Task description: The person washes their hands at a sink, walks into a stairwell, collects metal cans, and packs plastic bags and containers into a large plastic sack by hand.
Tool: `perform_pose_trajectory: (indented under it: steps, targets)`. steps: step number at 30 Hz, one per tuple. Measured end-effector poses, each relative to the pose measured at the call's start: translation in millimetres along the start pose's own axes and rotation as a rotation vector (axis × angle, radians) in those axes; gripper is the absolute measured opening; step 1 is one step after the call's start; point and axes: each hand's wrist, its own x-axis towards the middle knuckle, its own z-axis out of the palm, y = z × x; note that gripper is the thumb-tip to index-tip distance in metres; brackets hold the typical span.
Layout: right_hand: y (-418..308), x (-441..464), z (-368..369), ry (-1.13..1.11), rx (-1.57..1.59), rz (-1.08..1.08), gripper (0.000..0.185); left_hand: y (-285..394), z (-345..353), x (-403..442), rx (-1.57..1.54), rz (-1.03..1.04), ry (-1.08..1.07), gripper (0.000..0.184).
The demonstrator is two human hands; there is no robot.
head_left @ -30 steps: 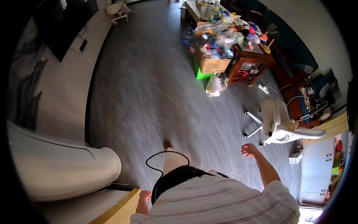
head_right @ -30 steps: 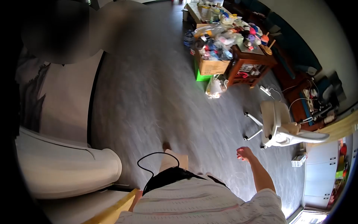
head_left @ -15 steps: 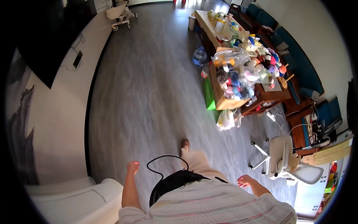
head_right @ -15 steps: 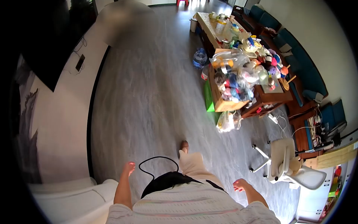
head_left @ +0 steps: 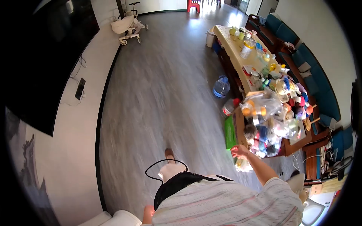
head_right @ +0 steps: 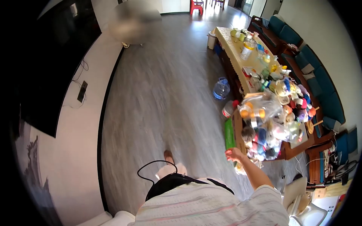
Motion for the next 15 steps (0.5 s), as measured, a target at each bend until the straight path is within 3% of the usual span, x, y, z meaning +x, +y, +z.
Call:
perform_pose_trajectory:
  steps: [3,6,8,10,11,12,13,14,15]
  targets:
    - [-66,64,-6,0.006,0.063,-0.042,0.023,71,-13,47,0.129,0.071,-0.029,0.004]
    - [-83,106,-12,-0.1,0.172,0.119,0.025,161,-58,103,0.303,0.253,-0.052,0.003]
    - [-110,112,-11,-0.068,-0.01,0.191,0.023,237,-101,155,0.335,0.395,-0.088,0.003]
    - [-121,118,-11,0.02,0.083,0.239,0.013,351,-140,216,-0.313,0.23,-0.326,0.005]
    - [-123,120,-14,0.069,0.131,0.268,0.009,406,-153,265,-0.437,0.229,-0.242,0.008]
    - [-125,128,-21,0.004,0.181,0.299,0.005,486,-151,266,-0.067,0.399,-0.017,0.009]
    - [-118,138,-28,-0.061,0.238,0.339,0.004,572,-147,236,-0.319,0.288,0.024,0.009]
    - [-82,165,-32,-0.169,0.371,0.322,0.009,613,-152,274,-0.416,0.386,-0.017,0.014]
    - [-108,170,-44,-0.193,0.395,0.519,0.011,668,-143,244,-0.194,0.49,-0.013,0.018]
